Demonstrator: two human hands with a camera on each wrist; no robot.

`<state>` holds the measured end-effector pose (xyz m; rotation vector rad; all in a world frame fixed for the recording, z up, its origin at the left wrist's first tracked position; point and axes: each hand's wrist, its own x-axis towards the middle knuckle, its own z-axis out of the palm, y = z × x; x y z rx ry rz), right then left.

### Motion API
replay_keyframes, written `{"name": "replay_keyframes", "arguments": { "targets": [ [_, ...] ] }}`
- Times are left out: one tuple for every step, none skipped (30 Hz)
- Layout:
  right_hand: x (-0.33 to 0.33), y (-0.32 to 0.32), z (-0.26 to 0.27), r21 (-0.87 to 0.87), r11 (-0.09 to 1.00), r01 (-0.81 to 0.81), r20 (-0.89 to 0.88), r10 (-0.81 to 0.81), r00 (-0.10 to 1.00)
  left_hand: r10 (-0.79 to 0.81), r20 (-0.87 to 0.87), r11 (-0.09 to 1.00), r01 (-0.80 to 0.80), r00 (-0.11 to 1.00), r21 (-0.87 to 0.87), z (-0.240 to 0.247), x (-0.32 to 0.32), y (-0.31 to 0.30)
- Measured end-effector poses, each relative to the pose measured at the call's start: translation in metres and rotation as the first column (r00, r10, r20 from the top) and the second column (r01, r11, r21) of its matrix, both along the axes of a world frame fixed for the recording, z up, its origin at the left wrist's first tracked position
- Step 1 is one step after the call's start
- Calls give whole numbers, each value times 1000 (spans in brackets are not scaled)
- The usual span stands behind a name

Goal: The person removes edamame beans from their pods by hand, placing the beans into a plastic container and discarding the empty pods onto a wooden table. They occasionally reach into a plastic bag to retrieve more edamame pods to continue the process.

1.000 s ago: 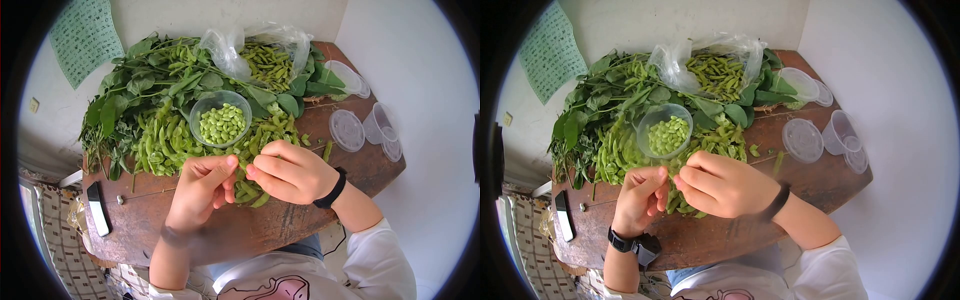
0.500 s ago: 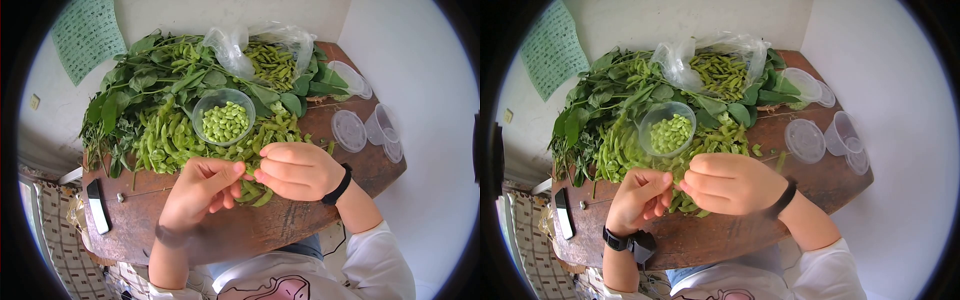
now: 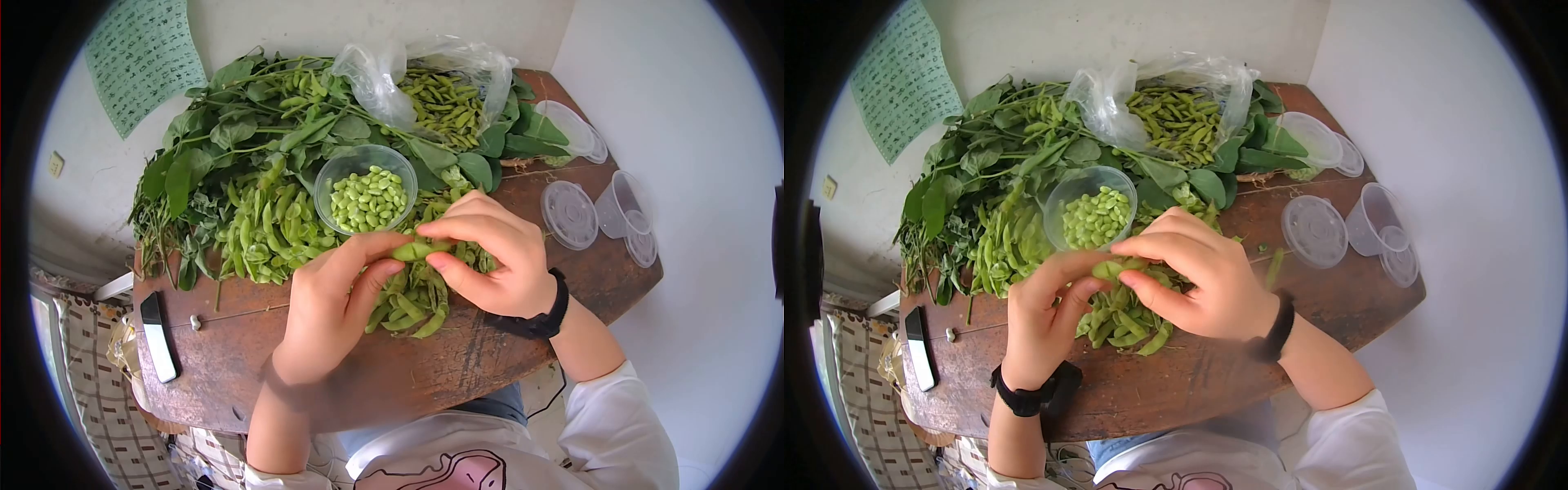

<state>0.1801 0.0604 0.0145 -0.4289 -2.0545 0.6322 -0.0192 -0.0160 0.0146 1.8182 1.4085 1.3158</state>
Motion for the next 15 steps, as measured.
{"name": "replay_keyframes", "arguments": {
  "targets": [
    [-1,1,-1,0,1000,1,0,-1,1000,13,-117,996,-2,993,94,-1,-2,2],
    [-2,4,-4,-44,998,-54,-13,54,998,37,-230,982,7,972,186,-3,-3,3],
    [-3,6,-7,-87,990,-109,-28,107,994,35,-230,982,8,972,186,-5,-3,5],
    [-2,7,-9,-88,990,-108,-28,106,994,70,-259,966,-1,963,259,-7,-3,7],
    [-2,8,-12,-166,978,-125,-46,119,992,108,-284,944,-8,953,331,-8,-3,8],
    [-1,8,-13,-243,959,-144,-65,132,989,108,-284,944,-9,953,330,-8,-3,7],
    [-2,6,-14,-244,959,-145,-66,133,989,134,-295,943,-30,946,331,-9,-3,5],
    [-2,4,-14,-353,921,-165,-86,144,986,159,-305,942,-51,939,333,-9,-3,4],
    [-2,3,-15,-456,871,-183,-108,150,983,159,-306,941,-50,939,334,-6,-3,3],
    [-2,3,-14,-456,871,-180,-108,147,983,222,-380,922,-66,898,382,-3,-3,2],
    [-2,3,-13,-532,816,-227,-158,167,973,286,-446,900,-78,848,430,0,-2,1],
    [-2,2,-13,-601,751,-274,-208,184,961,285,-446,900,-76,848,429,2,-2,0],
    [-2,2,-13,-601,751,-273,-209,183,961,314,-483,876,-53,817,479,3,-1,-1],
    [-2,2,-13,-623,723,-298,-239,187,953,345,-516,850,-27,784,526,4,0,-1],
    [-2,2,-13,-644,693,-324,-269,191,944,344,-516,850,-27,785,527,2,1,1]
  ]
}}
